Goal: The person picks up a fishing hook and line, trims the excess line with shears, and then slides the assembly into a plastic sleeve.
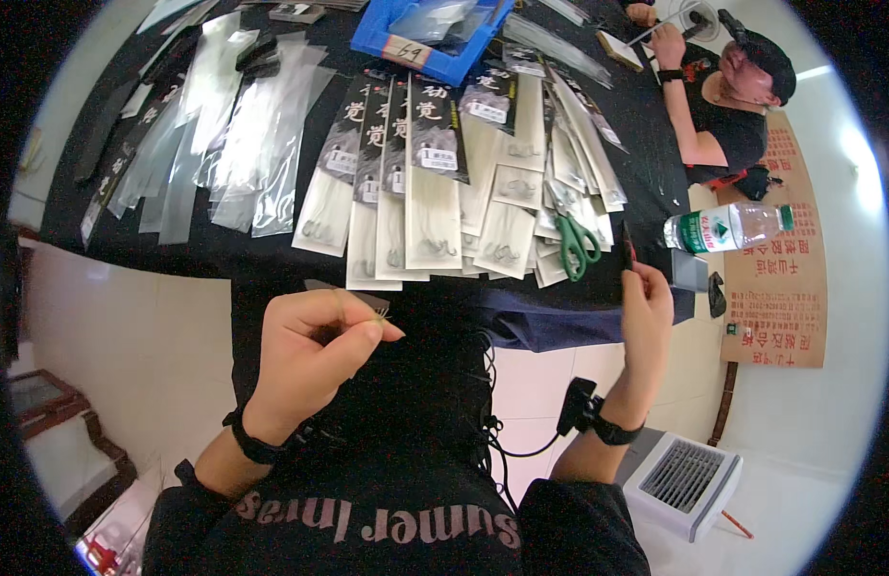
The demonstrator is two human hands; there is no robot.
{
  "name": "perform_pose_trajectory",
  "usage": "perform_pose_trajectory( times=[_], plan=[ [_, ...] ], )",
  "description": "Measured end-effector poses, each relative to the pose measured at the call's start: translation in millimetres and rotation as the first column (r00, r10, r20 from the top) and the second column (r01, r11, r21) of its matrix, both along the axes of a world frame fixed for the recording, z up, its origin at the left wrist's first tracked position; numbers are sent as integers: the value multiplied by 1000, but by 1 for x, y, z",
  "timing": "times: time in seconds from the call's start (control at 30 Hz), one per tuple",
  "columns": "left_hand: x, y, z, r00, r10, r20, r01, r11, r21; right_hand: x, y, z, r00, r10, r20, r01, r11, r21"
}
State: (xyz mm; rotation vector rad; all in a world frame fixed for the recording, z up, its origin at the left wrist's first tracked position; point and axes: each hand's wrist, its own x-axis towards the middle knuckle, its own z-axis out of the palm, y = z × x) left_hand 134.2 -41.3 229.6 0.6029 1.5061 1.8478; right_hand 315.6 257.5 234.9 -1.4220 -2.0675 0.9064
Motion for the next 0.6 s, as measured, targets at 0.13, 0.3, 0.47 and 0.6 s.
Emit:
perform_pose_trajectory(
  times=[0.13, 0.3, 0.47, 0.6],
  plan=[
    [-1, 1, 0, 999, -1, 50, 1, 1000, -9, 19, -17, 12, 982, 187, 8, -187, 979, 82],
    [-1, 2, -3, 1000, 0, -10, 0, 1000, 11, 16, -43, 17, 730, -30, -683, -364, 829, -425],
    [1, 3, -3, 989, 22, -144, -16, 999, 37, -2, -70, 11, 558, 95, -825, -493, 837, -237],
    [3, 3, 1, 980, 33, -196, -21, 998, 62, -15, -84, 14, 671, 481, -564, -488, 859, 152]
  ],
)
